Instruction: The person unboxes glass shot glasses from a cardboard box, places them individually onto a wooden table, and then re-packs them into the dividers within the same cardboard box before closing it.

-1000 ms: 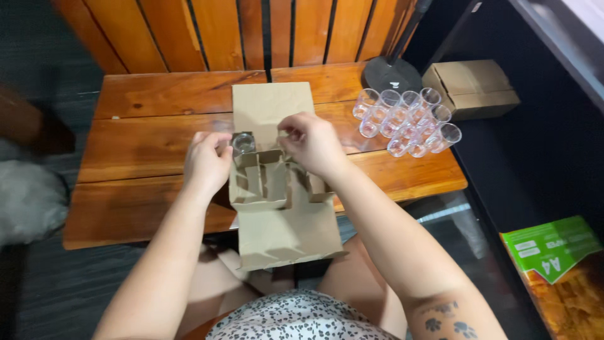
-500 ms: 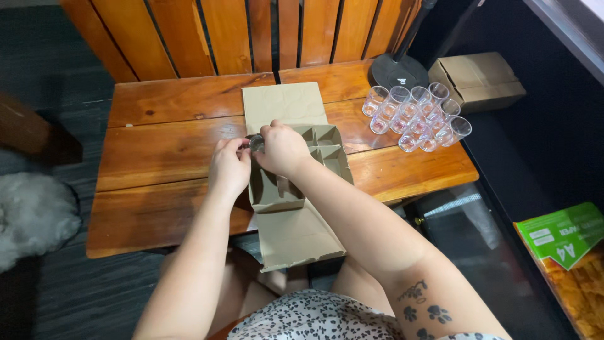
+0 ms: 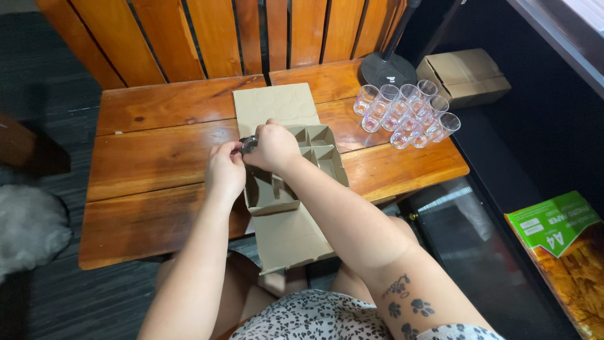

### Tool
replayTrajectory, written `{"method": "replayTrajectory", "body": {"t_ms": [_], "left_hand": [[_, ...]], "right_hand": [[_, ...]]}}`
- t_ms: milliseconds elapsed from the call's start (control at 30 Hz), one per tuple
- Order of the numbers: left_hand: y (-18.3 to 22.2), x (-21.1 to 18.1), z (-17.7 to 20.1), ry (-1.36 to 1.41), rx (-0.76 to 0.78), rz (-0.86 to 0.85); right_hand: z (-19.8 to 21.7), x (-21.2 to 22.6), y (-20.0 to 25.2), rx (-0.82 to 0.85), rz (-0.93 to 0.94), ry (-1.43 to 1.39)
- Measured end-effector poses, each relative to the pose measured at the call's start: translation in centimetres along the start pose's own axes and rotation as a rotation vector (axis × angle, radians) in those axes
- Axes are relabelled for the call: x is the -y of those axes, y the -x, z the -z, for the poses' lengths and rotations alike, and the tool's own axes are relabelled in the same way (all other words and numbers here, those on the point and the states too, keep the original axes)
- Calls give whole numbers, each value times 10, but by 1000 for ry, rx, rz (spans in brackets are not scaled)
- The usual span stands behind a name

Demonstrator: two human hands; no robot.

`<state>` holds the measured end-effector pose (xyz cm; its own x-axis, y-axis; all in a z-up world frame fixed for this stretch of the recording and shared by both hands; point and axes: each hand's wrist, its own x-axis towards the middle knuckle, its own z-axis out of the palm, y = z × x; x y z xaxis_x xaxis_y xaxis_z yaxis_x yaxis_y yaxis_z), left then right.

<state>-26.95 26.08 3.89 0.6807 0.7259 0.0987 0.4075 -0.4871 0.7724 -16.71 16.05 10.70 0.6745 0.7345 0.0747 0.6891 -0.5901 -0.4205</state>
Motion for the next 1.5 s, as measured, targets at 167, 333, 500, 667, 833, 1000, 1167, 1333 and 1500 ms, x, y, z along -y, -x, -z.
{"method": "replayTrajectory", "body": {"t_ms": [167,333,500,667,833,1000,1167,1333,1500], "left_hand": [[1,-1,3,80,-31,-2],[7,-24,20,166,-93,-68],[15,-61,25,470,-18,64],[24,-106,27,769,229,176],[29,-138,-7,847,415,206],[27,-162,-44,766,487,54],[12,-163,-117,314,349,-135],[19,-192,-147,53,362,-159],[25,-209,-179,0,359,-148]], "right_hand": [[12,4,5,-60,-6,-79],[38,7,12,-133,-59,-275],[71,-3,29,-270,-20,-806],[67,-44,39,-366,72,-1215],[77,-85,74,-427,106,-1281],[70,-138,96,-489,51,-1229],[47,-190,107,-590,-9,-1129],[32,-231,110,-710,-63,-1094],[24,-253,108,-809,-301,-935]]}}
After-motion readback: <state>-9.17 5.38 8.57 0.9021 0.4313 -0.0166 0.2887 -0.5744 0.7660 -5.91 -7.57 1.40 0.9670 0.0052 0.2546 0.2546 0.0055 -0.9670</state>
